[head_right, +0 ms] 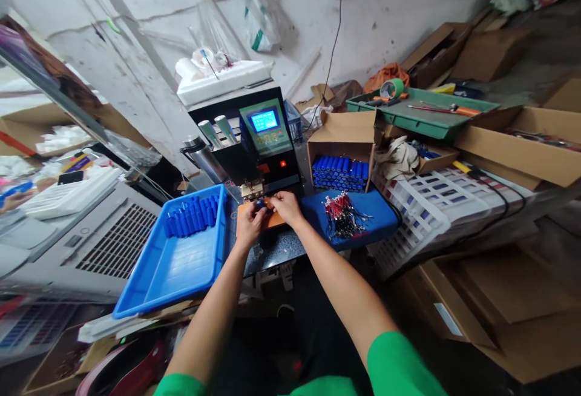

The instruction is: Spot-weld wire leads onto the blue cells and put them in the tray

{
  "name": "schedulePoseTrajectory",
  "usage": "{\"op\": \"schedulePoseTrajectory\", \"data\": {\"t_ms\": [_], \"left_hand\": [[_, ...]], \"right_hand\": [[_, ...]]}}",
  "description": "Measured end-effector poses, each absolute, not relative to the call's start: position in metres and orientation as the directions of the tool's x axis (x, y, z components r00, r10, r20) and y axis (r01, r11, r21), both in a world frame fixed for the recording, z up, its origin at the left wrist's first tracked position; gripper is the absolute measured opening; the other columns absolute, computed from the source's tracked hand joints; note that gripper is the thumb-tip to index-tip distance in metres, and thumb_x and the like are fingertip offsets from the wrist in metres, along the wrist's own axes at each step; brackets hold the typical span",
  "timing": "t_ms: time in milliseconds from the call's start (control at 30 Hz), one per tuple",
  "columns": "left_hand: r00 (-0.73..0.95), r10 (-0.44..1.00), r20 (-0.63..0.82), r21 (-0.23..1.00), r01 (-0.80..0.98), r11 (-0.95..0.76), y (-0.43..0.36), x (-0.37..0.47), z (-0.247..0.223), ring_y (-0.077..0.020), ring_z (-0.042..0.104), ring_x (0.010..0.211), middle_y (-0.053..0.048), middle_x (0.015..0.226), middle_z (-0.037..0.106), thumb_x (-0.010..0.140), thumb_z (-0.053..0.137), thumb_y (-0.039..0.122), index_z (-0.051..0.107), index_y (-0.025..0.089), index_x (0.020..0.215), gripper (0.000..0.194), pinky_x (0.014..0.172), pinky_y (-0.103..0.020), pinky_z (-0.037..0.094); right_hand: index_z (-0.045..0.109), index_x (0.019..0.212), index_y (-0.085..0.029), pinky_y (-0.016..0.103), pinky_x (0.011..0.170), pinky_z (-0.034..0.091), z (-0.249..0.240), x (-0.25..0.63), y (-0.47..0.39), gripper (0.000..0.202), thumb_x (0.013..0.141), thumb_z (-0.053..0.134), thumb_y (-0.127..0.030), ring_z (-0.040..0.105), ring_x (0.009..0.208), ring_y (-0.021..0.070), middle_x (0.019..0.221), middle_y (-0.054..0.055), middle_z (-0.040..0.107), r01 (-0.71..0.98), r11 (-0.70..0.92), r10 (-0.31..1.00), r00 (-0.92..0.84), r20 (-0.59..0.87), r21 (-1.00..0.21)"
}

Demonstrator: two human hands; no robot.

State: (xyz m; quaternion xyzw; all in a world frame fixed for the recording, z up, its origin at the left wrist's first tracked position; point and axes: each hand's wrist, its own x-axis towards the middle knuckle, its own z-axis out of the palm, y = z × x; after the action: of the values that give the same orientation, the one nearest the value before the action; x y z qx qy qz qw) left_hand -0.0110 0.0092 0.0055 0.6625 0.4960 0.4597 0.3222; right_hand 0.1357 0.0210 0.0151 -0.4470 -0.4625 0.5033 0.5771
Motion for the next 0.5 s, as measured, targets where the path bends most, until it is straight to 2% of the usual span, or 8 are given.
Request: {"op": "schedulePoseTrajectory", "data": {"t_ms": [167,333,500], "left_hand": [[0.081,0.955,0.285,0.872,0.392,-0.293,0.008,-0.012,0.002,-0.0177,0.065,0.076,-0.005,0.093,0.072,0.088,0.057,0.038,0.065,0.017,0.115,0.035,0.075,-0.030,0.051],[0.092,0.946,0.312,0.866,0.382,-0.323,0.006,-0.011,0.003,-0.0182,0.067,0.081,-0.007,0.100,0.073,0.090,0.055,0.035,0.063,0.016,0.119,0.035,0.077,-0.030,0.052],[0.080,0.947,0.310,0.861,0.399,-0.316,0.008,-0.011,-0.001,-0.0177,0.067,0.077,-0.007,0.097,0.073,0.090,0.054,0.033,0.063,0.016,0.117,0.033,0.073,-0.030,0.052]], "right_hand": [[0.058,0.065,-0.018,0.018,0.044,0.040,0.026,0.127,0.020,0.016,0.072,0.059,-0.032,0.055,0.050,0.0114,0.055,-0.001,0.059,-0.201,0.061,0.997,0.067,0.048,-0.978],[0.057,0.065,-0.019,0.018,0.043,0.041,0.025,0.117,0.024,0.014,0.072,0.057,-0.031,0.057,0.051,0.0119,0.059,-0.001,0.061,-0.149,0.047,0.997,0.062,0.038,-0.988],[0.058,0.067,-0.019,0.019,0.046,0.041,0.019,0.115,0.029,0.014,0.072,0.058,-0.032,0.058,0.054,0.0128,0.058,-0.002,0.060,-0.046,0.084,0.993,0.088,0.080,-0.995]]}}
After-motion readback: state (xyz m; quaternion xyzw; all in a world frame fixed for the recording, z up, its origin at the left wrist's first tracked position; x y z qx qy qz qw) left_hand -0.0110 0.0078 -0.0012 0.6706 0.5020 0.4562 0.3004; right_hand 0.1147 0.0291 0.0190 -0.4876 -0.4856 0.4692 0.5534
